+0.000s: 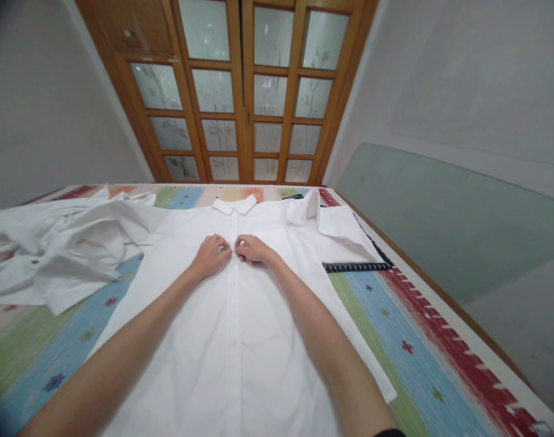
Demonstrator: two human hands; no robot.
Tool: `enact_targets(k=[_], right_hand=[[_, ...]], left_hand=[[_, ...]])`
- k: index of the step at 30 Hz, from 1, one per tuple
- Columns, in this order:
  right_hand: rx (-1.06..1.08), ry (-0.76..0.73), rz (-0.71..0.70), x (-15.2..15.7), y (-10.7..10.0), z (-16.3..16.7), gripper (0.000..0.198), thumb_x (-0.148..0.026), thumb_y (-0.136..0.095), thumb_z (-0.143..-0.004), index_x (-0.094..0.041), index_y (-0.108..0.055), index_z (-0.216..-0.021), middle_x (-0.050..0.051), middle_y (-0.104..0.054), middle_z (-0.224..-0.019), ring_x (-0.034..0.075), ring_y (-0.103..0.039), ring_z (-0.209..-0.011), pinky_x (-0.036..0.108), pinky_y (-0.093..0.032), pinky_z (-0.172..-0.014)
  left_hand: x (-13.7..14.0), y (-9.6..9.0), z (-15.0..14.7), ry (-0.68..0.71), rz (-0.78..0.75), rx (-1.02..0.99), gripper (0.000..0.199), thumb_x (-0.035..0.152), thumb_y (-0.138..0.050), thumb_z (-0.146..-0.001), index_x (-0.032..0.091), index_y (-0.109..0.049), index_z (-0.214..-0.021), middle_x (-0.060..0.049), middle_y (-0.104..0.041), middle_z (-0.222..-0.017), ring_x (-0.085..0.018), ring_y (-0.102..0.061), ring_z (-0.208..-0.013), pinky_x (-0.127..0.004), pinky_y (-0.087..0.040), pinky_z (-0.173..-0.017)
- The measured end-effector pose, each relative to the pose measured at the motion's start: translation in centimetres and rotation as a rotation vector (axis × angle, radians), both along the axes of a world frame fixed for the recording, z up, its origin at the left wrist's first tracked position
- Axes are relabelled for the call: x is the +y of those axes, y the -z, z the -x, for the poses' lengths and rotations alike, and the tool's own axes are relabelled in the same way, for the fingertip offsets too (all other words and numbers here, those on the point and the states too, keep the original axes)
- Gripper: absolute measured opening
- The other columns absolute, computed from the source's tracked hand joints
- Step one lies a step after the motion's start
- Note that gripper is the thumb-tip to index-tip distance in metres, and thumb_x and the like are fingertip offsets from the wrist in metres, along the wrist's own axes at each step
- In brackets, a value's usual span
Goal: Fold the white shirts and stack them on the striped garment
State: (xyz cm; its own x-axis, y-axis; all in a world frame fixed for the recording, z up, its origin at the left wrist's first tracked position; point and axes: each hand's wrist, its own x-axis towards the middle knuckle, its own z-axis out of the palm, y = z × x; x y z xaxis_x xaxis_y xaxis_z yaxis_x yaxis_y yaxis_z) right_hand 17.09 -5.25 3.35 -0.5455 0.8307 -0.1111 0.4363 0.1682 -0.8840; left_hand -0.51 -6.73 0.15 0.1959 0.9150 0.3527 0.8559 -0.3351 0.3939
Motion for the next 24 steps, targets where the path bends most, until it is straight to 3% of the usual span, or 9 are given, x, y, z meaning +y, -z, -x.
enact_targets(k=[9,15,24], right_hand=[[0.040,-0.034,0.007,0.4,0.4,-0.1,0.011,-0.010,-0.048,-0.079,-0.020,-0.048,-0.081,-0.012,-0.052,-0.047,0.005,-0.037,-0.030,0.014,-0.024,-0.032],[0.066,-0.009,0.003,0.4,0.9,-0.1,0.008,-0.013,-0.052,-0.079,-0.020,-0.049,-0.082,-0.011,-0.052,-0.047,0.005,-0.037,-0.031,0.014,-0.024,-0.033],[0.033,0.080,0.020,0.2,0.8,0.2,0.015,-0.007,-0.050,-0.076,-0.018,-0.056,-0.086,-0.011,-0.053,-0.047,0.005,-0.035,-0.030,0.016,-0.023,-0.032]], left_hand=[[0.2,0.4,0.3,0.012,-0.055,-0.063,0.009,0.023,-0.057,-0.079,0.020,-0.065,-0.079,-0.007,-0.063,-0.088,-0.024,-0.055,-0.091,-0.039,-0.045,-0.086],[0.4,0.4,0.8,0.150,-0.045,-0.185,0.016,0.023,-0.056,-0.082,0.023,-0.069,-0.092,-0.004,-0.063,-0.094,-0.022,-0.056,-0.096,-0.040,-0.044,-0.094],[0.5,0.7,0.7,0.068,-0.016,-0.147,0.014,0.027,-0.059,-0.081,0.021,-0.072,-0.081,-0.005,-0.065,-0.089,-0.023,-0.057,-0.094,-0.040,-0.043,-0.094]])
